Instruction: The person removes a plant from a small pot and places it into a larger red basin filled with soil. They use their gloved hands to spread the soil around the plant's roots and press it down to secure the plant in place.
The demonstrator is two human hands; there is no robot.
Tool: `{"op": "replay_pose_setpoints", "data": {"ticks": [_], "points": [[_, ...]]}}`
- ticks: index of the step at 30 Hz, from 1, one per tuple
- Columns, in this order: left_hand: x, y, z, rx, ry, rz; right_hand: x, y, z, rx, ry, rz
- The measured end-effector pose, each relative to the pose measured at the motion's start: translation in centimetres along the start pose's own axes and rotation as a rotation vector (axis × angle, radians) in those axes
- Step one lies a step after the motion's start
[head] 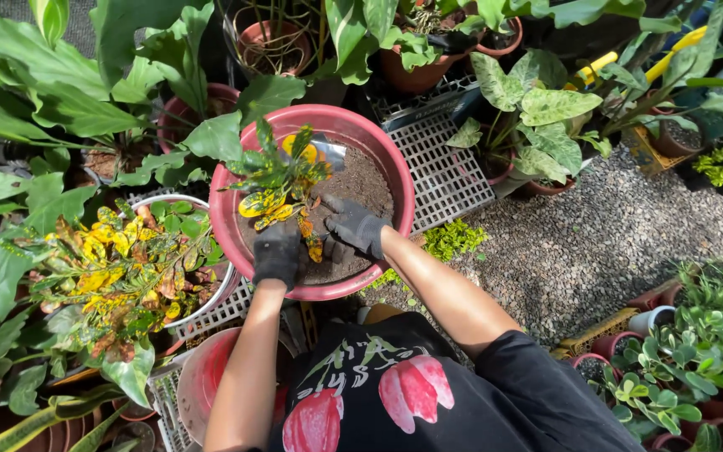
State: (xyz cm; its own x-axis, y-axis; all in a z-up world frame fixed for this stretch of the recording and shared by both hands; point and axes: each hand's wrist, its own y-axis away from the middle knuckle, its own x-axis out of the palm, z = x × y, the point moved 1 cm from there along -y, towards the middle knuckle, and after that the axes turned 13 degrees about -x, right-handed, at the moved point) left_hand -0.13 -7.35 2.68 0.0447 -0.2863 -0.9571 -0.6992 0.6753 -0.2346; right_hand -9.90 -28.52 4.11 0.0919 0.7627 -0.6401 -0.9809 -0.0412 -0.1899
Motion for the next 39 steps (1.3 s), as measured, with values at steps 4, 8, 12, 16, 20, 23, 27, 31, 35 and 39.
{"op": "replay_pose_setpoints", "data": {"ticks": [4,8,12,16,20,23,27,31,35,39], "points": [[5.2,0.0,1.7,-0.115,-0.026,0.123,-1.9,0.3,4.3,-0.108,-0.037,-0.036],[3.6,0.2,0.7,-0.033,-0.044,0.193,-2.4,0.6,5.1,0.169,-0.146,0.050],[4.4,0.0,0.9,-0.002,-0.150,-0.032,1.5,0.9,-4.1,-0.603,0.572,0.029],[5.0,0.5,0.1,-0.038,-0.191,0.087,-1.0,0.6,1.0,-0.042,-0.545,-0.026],[-1.1,-0.9,-3.1,-0.185,-0.084,0.088,-5.3,-0.1,4.4,0.082,-0.380,0.048],[-1.9,-0.9,-5.1,-0.353,0.279,0.016,-4.7,0.4,0.9,0.032,-0.581,0.050],[-0.3,-3.8,-8.5,-0.254,0.155,0.038,-14.7,2.4,5.9,-0.040,-0.894,-0.053],[2.8,-8.2,-16.8,-0.272,0.769,0.323,-20.5,7.6,-1.7,-0.150,-0.518,-0.054],[2.6,-14.8,-26.8,-0.257,0.755,0.475,-23.9,12.6,-12.4,-0.064,0.032,-0.256],[15.1,-20.1,-31.5,-0.113,0.442,0.459,-21.9,15.6,-27.6,0.598,-1.615,-0.689]]}}
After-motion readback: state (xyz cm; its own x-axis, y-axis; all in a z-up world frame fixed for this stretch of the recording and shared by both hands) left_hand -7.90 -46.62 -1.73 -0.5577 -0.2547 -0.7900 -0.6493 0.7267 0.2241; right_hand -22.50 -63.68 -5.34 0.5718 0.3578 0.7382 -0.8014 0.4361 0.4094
